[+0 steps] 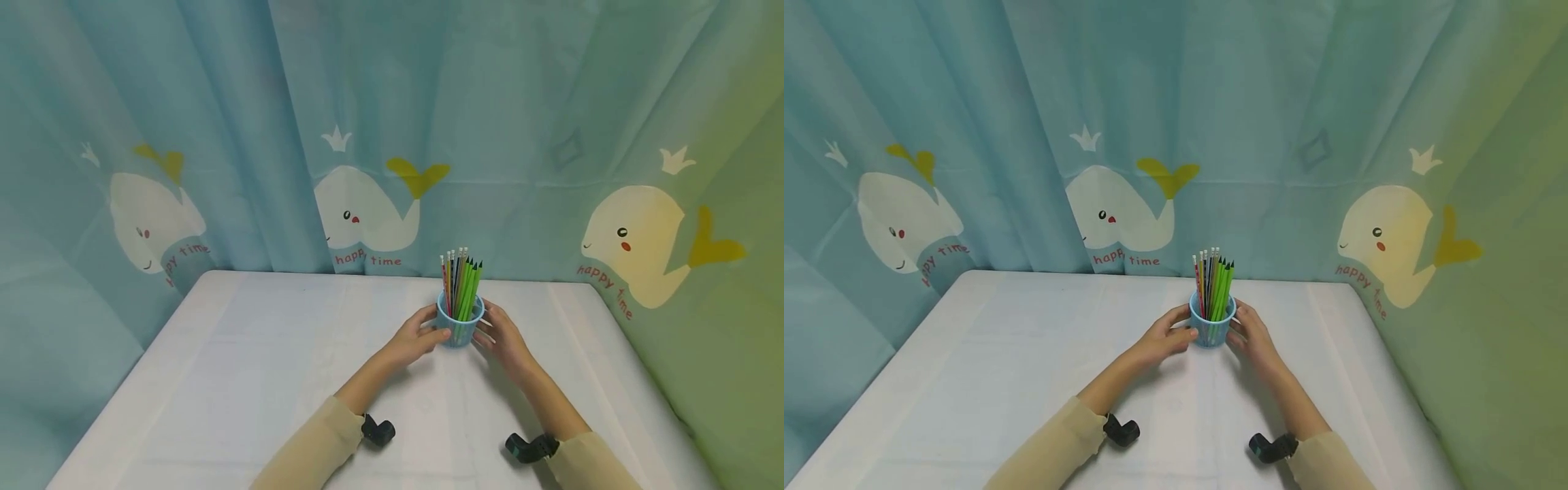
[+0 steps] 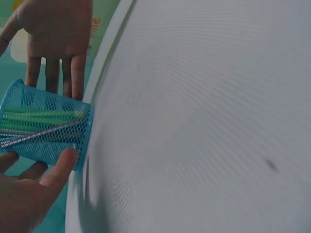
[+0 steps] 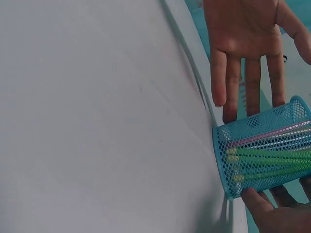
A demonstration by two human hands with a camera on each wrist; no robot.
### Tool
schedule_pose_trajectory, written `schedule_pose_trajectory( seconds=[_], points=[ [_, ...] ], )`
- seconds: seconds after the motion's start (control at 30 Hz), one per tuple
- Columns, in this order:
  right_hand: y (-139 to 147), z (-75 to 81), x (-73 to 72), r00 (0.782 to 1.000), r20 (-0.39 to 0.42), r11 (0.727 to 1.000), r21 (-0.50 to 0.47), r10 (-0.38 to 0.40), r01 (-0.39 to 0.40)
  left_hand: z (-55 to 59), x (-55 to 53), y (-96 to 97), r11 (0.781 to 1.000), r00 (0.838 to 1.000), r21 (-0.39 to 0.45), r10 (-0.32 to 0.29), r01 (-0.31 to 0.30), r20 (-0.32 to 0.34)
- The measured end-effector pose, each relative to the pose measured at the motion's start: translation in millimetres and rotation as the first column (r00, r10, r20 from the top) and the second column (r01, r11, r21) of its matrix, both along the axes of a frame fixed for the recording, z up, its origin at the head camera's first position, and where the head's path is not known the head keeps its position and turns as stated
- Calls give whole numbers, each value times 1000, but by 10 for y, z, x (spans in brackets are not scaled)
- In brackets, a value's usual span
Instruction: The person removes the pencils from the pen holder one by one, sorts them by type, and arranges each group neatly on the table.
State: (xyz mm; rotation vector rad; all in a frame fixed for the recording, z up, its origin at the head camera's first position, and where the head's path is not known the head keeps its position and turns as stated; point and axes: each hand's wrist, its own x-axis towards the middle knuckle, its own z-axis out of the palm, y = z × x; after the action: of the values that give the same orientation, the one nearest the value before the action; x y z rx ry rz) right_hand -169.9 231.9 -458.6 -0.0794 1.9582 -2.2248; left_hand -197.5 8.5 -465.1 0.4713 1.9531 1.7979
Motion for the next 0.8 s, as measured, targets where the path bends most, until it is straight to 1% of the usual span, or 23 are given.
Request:
schedule_pose_trajectory(
  seconds=[0.17, 0.3, 0.4, 0.63, 0.8],
  points=[
    [-84, -3, 51, 1000, 9, 1000, -1, 21, -21, 7, 69, -121, 1000, 1000, -20, -3, 3, -12],
    [-177, -9, 71, 999, 29, 999, -31, 32, -31, 18, 120, -245, 999, 1000, -35, -4, 4, -19],
    [-238, -17, 86, 999, 33, 999, -37, 41, -40, 27, 147, -348, 999, 1000, -43, -17, 16, -27],
    [-354, -46, 148, 998, 33, 998, -47, 50, -49, 36, 208, -552, 994, 991, -102, -47, 34, -128],
    [-435, -55, 172, 998, 30, 996, -70, 52, -50, 54, 230, -649, 992, 986, -122, -58, 38, -159]
  ],
)
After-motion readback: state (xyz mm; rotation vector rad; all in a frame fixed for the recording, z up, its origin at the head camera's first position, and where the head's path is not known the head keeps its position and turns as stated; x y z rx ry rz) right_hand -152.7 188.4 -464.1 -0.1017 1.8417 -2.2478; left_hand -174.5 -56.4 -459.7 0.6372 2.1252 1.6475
